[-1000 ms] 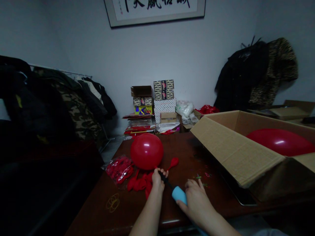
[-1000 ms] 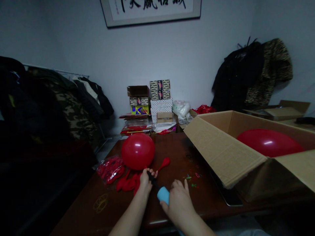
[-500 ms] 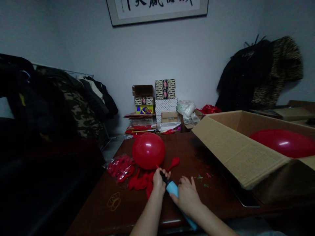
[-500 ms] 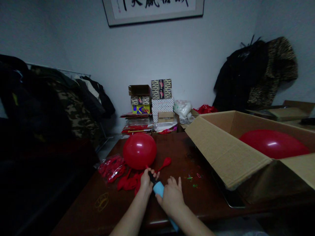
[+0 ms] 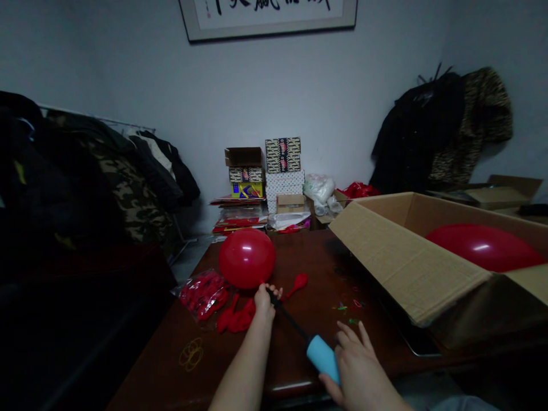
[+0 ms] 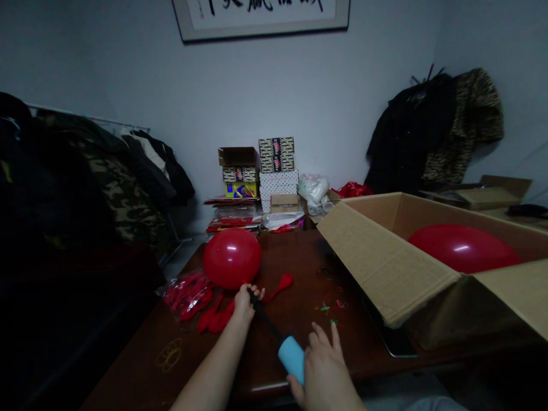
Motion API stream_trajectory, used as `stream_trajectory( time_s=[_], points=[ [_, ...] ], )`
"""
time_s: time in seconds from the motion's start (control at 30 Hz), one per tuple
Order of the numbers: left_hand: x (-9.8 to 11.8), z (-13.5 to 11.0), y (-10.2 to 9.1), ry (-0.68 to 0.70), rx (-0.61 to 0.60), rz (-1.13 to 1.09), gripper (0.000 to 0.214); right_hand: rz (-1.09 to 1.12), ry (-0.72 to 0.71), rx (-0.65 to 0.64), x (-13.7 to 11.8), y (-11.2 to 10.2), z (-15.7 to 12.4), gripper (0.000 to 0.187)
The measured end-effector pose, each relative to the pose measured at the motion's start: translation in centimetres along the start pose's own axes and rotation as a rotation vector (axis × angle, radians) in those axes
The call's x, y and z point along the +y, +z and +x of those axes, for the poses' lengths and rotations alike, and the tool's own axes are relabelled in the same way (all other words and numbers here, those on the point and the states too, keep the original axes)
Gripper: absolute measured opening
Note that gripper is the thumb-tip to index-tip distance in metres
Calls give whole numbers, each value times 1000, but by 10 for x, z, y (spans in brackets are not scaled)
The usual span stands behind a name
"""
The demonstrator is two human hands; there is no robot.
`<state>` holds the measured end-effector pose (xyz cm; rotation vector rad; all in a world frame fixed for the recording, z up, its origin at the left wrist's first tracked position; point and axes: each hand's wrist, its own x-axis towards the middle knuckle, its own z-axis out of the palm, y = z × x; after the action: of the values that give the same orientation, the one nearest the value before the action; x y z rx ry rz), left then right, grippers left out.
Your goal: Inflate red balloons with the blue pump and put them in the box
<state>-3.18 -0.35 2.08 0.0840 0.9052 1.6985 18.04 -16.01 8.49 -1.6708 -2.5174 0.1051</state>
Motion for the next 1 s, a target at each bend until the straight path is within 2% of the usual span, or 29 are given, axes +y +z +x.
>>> stream_trajectory(
  time_s=[0.3,0.6,0.83,1.0],
  points=[
    [1,-9,3,-4,-54,1,16,45,-4,44,-4,-10,1,46],
    [-7,-17,3,-24,-91,24,17,56,48,17,-23,-13,27,49],
    [-13,-27,0,-46,-151,19,14,37,54,10,-33,-2,53,52],
    [-15,-29,-9,-71,-164,35,14,52,78,26,-38,12,71,52]
  ],
)
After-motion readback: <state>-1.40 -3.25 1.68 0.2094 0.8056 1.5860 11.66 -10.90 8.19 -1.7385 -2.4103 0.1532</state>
